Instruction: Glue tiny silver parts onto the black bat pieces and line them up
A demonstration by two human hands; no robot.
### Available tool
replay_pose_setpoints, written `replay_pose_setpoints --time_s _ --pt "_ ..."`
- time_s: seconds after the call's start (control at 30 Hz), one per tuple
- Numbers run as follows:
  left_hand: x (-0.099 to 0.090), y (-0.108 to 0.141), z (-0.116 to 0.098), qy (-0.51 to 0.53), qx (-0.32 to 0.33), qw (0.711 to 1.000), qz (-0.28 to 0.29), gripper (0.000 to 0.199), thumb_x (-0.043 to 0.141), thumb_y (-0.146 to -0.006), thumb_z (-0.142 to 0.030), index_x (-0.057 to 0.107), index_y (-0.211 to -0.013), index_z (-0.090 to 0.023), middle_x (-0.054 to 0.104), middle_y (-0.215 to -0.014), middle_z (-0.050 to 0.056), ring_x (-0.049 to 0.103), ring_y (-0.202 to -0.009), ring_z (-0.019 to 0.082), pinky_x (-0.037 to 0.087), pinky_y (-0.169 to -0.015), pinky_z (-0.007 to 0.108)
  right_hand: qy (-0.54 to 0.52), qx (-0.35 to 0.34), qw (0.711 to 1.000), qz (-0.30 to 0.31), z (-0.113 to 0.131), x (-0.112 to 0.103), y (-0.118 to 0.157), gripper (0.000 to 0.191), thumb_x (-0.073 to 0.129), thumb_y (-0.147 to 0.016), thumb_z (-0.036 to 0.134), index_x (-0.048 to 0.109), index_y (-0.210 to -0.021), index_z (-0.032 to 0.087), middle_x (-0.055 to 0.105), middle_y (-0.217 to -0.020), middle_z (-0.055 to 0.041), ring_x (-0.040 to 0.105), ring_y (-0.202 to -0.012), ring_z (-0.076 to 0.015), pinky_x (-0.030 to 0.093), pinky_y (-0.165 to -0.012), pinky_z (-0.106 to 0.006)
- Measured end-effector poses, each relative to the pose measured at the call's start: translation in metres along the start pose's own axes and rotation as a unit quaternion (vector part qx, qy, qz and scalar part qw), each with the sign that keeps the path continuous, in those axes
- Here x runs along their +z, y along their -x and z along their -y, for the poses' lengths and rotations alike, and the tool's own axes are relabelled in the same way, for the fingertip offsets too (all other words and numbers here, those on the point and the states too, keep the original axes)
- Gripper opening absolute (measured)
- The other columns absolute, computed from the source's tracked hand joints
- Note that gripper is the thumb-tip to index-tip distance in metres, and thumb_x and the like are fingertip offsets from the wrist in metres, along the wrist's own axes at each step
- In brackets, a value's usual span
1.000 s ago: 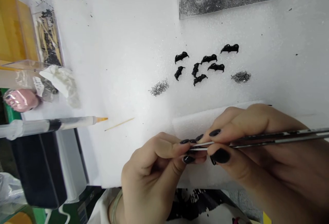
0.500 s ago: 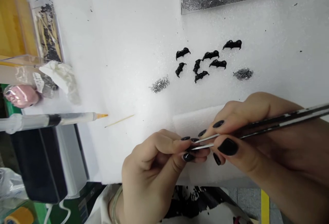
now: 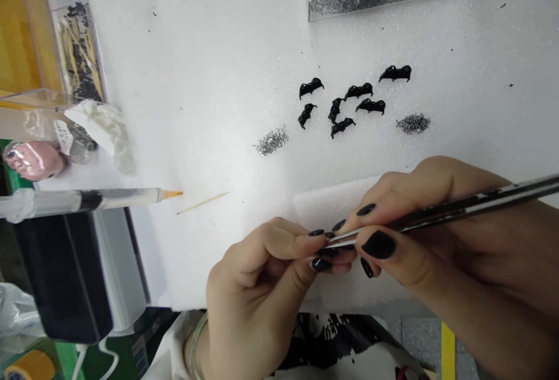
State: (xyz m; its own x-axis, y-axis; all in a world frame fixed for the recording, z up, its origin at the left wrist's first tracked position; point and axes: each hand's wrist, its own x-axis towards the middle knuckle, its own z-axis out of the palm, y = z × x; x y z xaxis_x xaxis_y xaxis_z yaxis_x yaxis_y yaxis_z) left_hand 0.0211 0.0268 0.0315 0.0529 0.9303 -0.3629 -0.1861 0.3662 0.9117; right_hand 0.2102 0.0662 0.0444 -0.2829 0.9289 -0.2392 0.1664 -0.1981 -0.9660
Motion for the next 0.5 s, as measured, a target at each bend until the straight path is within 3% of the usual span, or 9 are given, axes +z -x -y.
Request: replay_pose_setpoints --time_s 0.1,0.27,0.4,0.5 --pt "0.000 0.001 0.000 0.003 -0.011 1.000 0.007 0.030 0.063 -0.093 -0.002 0.073 -0.100 -0.030 0.072 -0.091 -0.001 0.074 -0.084 0.013 0.064 -0.077 0.022 -0.003 0.003 1.000 0.006 -0.002 -0.001 0.002 0.009 0.060 -0.098 0.022 0.059 -0.102 0.030 0.070 -0.088 0.0014 0.071 -0.071 -0.0145 0.060 -0.055 -0.021" --pt "0.000 0.001 0.000 0.011 -0.015 1.000 0.015 0.031 0.062 -0.093 -0.001 0.073 -0.101 -0.029 0.073 -0.092 -0.002 0.074 -0.086 0.011 0.064 -0.079 0.020 0.043 -0.014 0.998 -0.035 -0.003 0.003 0.000 0.005 0.062 -0.098 0.028 0.062 -0.102 0.030 0.069 -0.086 0.0013 0.069 -0.071 -0.0144 0.058 -0.054 -0.020" --pt "0.002 -0.001 0.000 0.021 -0.013 1.000 0.016 0.032 0.062 -0.093 0.001 0.074 -0.102 -0.028 0.075 -0.092 -0.002 0.075 -0.086 0.011 0.064 -0.080 0.019 0.020 -0.003 0.995 -0.096 0.002 0.010 -0.008 0.025 0.075 -0.088 0.045 0.066 -0.106 0.030 0.068 -0.082 -0.0021 0.071 -0.082 -0.0236 0.061 -0.061 -0.030" --pt "0.004 -0.003 -0.001 0.035 -0.005 0.999 0.015 0.031 0.063 -0.092 0.001 0.074 -0.101 -0.026 0.076 -0.091 -0.001 0.077 -0.084 0.012 0.066 -0.078 0.020 0.013 -0.002 0.993 -0.114 0.006 0.012 -0.010 0.028 0.075 -0.087 0.050 0.067 -0.107 0.031 0.068 -0.084 -0.0028 0.071 -0.084 -0.0247 0.061 -0.062 -0.031"
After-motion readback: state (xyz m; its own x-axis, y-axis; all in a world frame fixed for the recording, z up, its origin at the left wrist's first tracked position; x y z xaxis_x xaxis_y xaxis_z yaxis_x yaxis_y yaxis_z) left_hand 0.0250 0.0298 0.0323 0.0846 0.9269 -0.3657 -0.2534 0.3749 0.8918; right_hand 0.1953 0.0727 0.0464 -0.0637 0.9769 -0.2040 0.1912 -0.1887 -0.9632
